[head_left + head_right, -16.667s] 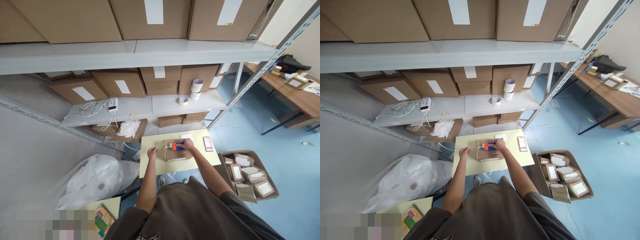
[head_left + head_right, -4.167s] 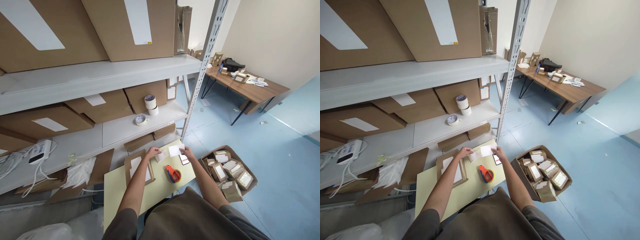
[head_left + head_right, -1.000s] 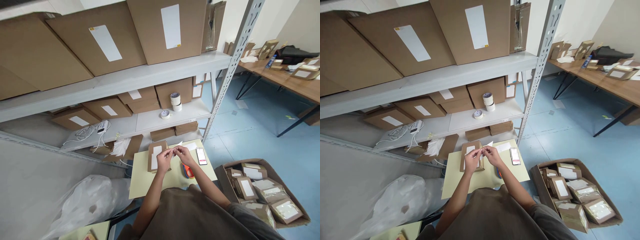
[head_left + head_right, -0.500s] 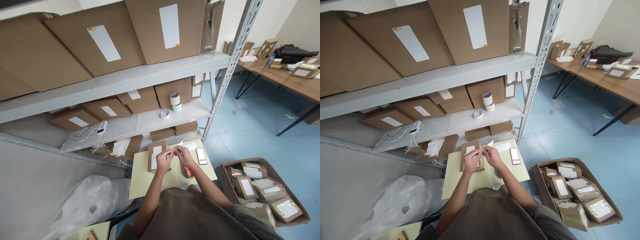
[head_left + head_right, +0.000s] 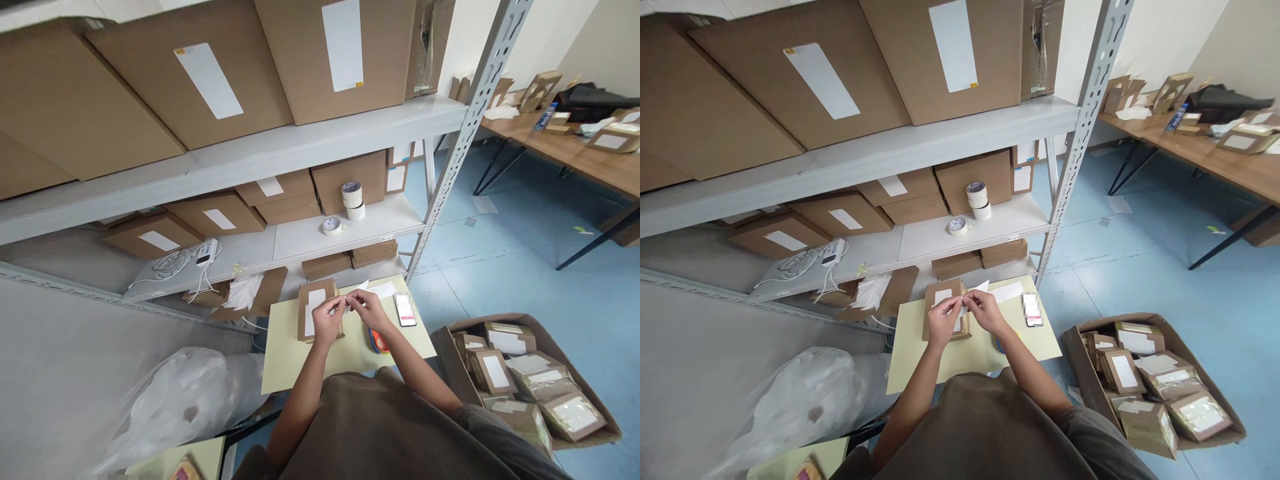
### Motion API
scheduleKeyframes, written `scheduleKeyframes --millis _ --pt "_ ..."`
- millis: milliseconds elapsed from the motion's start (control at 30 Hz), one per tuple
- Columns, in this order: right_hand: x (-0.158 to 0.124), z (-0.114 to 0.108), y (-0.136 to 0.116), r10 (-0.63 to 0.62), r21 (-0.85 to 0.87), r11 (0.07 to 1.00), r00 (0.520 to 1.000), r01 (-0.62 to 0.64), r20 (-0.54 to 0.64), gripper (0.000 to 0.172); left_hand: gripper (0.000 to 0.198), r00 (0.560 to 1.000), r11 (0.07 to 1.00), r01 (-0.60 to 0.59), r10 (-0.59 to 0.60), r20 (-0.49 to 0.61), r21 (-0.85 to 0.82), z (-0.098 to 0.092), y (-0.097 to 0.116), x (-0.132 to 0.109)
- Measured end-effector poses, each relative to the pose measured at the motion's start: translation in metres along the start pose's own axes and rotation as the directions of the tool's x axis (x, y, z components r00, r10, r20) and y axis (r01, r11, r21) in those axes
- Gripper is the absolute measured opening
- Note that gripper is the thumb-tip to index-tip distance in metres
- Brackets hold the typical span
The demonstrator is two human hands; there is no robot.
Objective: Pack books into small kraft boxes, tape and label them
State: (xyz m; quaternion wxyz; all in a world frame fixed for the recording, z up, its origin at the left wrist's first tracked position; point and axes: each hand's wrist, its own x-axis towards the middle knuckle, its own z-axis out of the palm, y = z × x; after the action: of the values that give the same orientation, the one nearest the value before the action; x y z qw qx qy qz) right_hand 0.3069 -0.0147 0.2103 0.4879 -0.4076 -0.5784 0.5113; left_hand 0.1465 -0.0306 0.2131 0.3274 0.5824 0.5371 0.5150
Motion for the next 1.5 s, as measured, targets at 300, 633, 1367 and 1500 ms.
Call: scheduleKeyframes --millis 300,633,1367,1500 --pt "-0.003 0.008 0.009 -0.005 -0.087 0.996 0.998 -0.001 -0.066 0.025 0.026 0.999 0.999 -0.039 0.039 0.003 0.017 0.000 0.001 -0.004" --pt "-0.007 0.008 0.003 -0.064 -0.111 0.992 0.997 0.059 -0.040 0.028 0.027 0.999 1.000 -0.019 0.020 0.033 -0.022 -0.002 -0.001 -0.006" --pt "-0.016 0.015 0.005 -0.181 -0.253 0.953 0.983 0.167 -0.030 0.026 0.028 0.999 0.999 0.044 -0.044 0.012 -0.026 -0.010 0.005 -0.011" --pt "-0.017 0.014 0.000 -0.146 -0.180 0.974 0.989 0.137 -0.037 0.031 0.034 0.993 0.991 0.114 -0.114 0.007 -0.068 -0.007 0.006 -0.013"
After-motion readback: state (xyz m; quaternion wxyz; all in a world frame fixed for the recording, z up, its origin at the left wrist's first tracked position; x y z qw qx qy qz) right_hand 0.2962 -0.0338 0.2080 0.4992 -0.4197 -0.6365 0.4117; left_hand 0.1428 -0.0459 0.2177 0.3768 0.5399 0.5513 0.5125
